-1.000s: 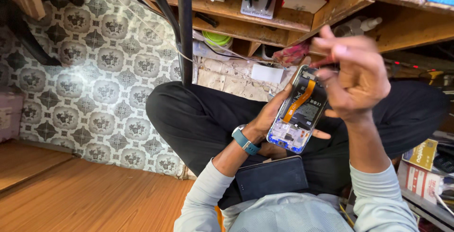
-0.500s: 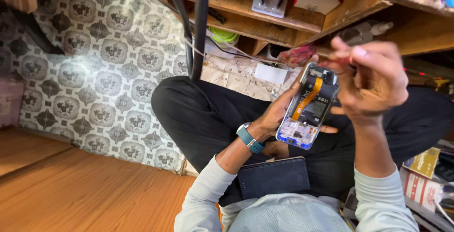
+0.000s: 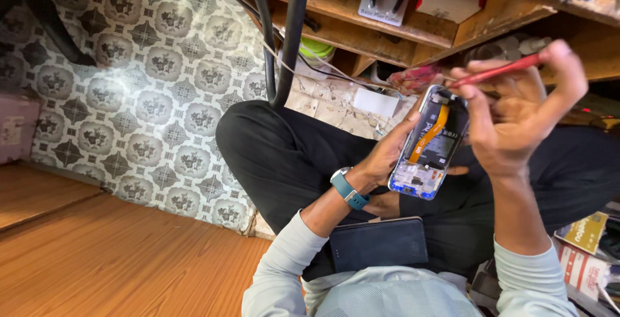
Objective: The person holds a disassembled smartphone and a small circuit board, then uses a red tool to manipulate internal components of the phone. The person continues to work on the phone's interior while seated on the floor.
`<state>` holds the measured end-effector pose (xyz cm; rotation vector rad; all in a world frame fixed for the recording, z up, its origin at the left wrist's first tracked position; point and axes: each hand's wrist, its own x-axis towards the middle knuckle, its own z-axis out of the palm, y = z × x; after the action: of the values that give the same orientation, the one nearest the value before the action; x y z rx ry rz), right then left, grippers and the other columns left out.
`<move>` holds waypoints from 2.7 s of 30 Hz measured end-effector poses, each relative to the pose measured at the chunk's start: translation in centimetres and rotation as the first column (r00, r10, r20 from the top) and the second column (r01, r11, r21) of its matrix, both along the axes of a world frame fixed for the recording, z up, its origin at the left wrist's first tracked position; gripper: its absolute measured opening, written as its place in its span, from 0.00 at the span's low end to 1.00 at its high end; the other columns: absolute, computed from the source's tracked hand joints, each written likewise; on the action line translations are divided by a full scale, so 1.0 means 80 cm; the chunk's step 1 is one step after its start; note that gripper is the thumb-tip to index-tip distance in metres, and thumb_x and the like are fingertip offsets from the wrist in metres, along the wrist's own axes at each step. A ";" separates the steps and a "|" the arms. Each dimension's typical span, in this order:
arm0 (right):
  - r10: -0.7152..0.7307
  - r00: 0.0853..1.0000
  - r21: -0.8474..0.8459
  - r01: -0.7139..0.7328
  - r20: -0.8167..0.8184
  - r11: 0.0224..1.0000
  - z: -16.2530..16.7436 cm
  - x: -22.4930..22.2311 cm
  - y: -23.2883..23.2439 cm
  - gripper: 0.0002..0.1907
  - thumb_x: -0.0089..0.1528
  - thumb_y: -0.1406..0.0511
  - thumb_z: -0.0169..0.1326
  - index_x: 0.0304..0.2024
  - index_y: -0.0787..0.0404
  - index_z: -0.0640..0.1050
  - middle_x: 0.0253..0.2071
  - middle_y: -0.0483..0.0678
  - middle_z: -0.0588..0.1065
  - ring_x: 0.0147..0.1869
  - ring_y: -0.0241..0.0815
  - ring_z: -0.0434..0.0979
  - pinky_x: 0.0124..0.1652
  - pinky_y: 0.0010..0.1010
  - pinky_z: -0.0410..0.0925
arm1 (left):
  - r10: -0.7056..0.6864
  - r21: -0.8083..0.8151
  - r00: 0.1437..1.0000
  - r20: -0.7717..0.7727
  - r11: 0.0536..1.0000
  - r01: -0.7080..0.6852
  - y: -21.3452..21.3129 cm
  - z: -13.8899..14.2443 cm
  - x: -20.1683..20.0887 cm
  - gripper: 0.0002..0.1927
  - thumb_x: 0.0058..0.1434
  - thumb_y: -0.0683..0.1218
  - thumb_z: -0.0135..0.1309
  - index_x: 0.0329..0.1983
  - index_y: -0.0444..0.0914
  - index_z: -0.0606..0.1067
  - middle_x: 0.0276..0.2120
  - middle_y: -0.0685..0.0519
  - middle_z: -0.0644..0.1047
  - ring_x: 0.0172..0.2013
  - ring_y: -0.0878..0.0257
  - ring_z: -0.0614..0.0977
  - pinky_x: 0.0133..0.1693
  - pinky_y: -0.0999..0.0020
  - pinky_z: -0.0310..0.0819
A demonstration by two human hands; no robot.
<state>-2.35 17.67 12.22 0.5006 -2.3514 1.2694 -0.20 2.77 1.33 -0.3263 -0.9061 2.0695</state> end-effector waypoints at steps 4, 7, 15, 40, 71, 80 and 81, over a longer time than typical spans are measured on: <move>0.000 0.989 -0.251 0.038 0.149 0.967 -0.027 0.016 0.020 0.46 0.79 0.85 0.50 0.78 0.40 0.40 0.59 0.58 0.68 0.58 0.49 0.78 0.59 0.37 0.79 | -0.027 -0.443 0.773 -0.634 0.832 -0.334 -0.008 0.020 -0.004 0.36 0.80 0.60 0.35 0.85 0.65 0.36 0.72 0.44 0.61 0.70 0.44 0.65 0.62 0.28 0.63; 0.017 0.979 -0.437 0.075 0.203 0.896 -0.040 0.021 0.037 0.47 0.77 0.84 0.49 0.78 0.40 0.39 0.56 0.56 0.69 0.54 0.48 0.78 0.57 0.38 0.78 | -0.010 -0.437 0.780 -0.626 0.832 -0.341 -0.011 0.039 -0.006 0.36 0.78 0.59 0.35 0.84 0.65 0.36 0.75 0.48 0.57 0.71 0.42 0.61 0.61 0.27 0.63; -0.134 0.953 -0.255 0.205 0.271 0.945 0.003 0.015 0.059 0.22 0.73 0.77 0.55 0.68 0.67 0.68 0.40 0.50 0.74 0.34 0.34 0.68 0.33 0.20 0.61 | -0.004 -0.327 0.785 -0.619 0.910 -0.254 -0.011 0.041 -0.015 0.38 0.79 0.62 0.32 0.83 0.35 0.47 0.77 0.37 0.56 0.76 0.40 0.58 0.68 0.31 0.57; -0.032 0.978 0.879 0.197 -0.204 0.435 0.077 -0.161 0.131 0.06 0.69 0.72 0.54 0.47 0.62 0.80 0.34 0.47 0.75 0.32 0.35 0.73 0.33 0.24 0.64 | -0.015 -0.386 0.768 -0.641 0.870 -0.305 -0.017 0.051 -0.015 0.40 0.78 0.65 0.33 0.83 0.38 0.46 0.76 0.35 0.54 0.74 0.38 0.57 0.67 0.28 0.56; 0.013 0.958 0.570 0.159 -0.285 0.807 0.037 -0.008 -0.023 0.13 0.62 0.77 0.66 0.50 0.65 0.84 0.44 0.50 0.80 0.38 0.42 0.81 0.34 0.32 0.73 | -0.120 -0.656 0.763 -0.635 0.606 -0.450 -0.006 0.018 -0.006 0.35 0.80 0.56 0.35 0.85 0.48 0.40 0.78 0.51 0.54 0.71 0.60 0.64 0.68 0.61 0.62; -0.036 0.954 0.478 0.181 -0.297 0.859 0.040 -0.008 -0.031 0.13 0.66 0.78 0.65 0.52 0.67 0.84 0.45 0.53 0.80 0.41 0.44 0.83 0.34 0.31 0.75 | -0.165 -0.664 0.811 -0.561 0.674 -0.322 -0.004 -0.002 -0.001 0.33 0.82 0.59 0.31 0.84 0.40 0.46 0.75 0.41 0.58 0.64 0.52 0.71 0.63 0.45 0.62; -0.054 0.944 0.441 0.203 -0.326 0.874 0.046 -0.012 -0.030 0.13 0.67 0.80 0.63 0.53 0.67 0.83 0.45 0.53 0.80 0.42 0.44 0.83 0.36 0.30 0.76 | -0.164 -0.647 0.837 -0.522 0.716 -0.263 -0.004 -0.003 -0.002 0.34 0.84 0.60 0.30 0.83 0.34 0.50 0.73 0.35 0.61 0.66 0.48 0.70 0.65 0.40 0.58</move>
<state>-3.31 15.27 15.93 0.6214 -2.3638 0.5007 -0.34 2.48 1.12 -0.0677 0.2694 2.3071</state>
